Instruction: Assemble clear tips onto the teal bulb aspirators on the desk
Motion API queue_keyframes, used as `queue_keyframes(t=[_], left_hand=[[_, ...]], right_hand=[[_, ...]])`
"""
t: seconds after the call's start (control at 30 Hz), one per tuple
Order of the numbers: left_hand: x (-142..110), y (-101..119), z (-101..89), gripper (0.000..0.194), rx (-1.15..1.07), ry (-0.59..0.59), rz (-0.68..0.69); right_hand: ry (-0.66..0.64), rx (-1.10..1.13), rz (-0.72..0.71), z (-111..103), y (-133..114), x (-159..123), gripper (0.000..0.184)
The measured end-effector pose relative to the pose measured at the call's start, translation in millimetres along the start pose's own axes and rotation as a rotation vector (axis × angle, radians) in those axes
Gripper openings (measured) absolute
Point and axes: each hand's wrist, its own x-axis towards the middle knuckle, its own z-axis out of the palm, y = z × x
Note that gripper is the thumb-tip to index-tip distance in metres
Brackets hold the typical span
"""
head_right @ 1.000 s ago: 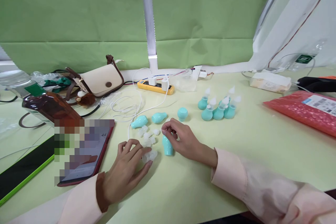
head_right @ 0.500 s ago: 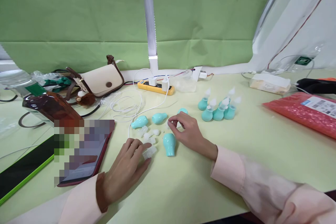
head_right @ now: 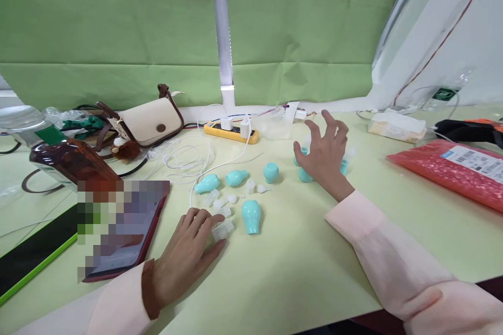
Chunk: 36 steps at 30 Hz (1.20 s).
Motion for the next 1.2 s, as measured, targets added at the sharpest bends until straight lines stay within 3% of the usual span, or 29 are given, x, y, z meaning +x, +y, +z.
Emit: queue_keyframes(t=[0.17,0.6,0.73,0.83,0.93,1.1,1.2], left_hand=[[0,-1,0.6,0.026,-0.004,0.009,0.005],[1,2,-2.7,0.027,-0.002,-0.027,-0.005],[1,3,-2.7,0.027,-0.005,-0.028,-0.003],[1,4,-3.1,0.026,-0.031,-0.007,0.016],[-1,4,-4.2,0.026,-0.083,0.063,0.075],[-6,1,-5.9,0.032,-0.170,0.170,0.214],[-8,0,-5.3,0.049,-0.145,0.133,0.309]], right_hand=[[-0.147,0.019,0.051,16,6,-10,0.025],[-0.051,0.270,-0.173,12,0,-16,0.020],[-0.017,0.357,-0.226,-8,-18,-19,0.014],[0.085,0.509,-0.260,-34,-38,-25,0.006],[0.135,0.653,-0.288,-65,-58,-32,0.021],[-0.107,0.985,-0.518,-110,-82,-41,0.028],[-0.312,1.151,-0.464,-123,-94,-47,0.017]])
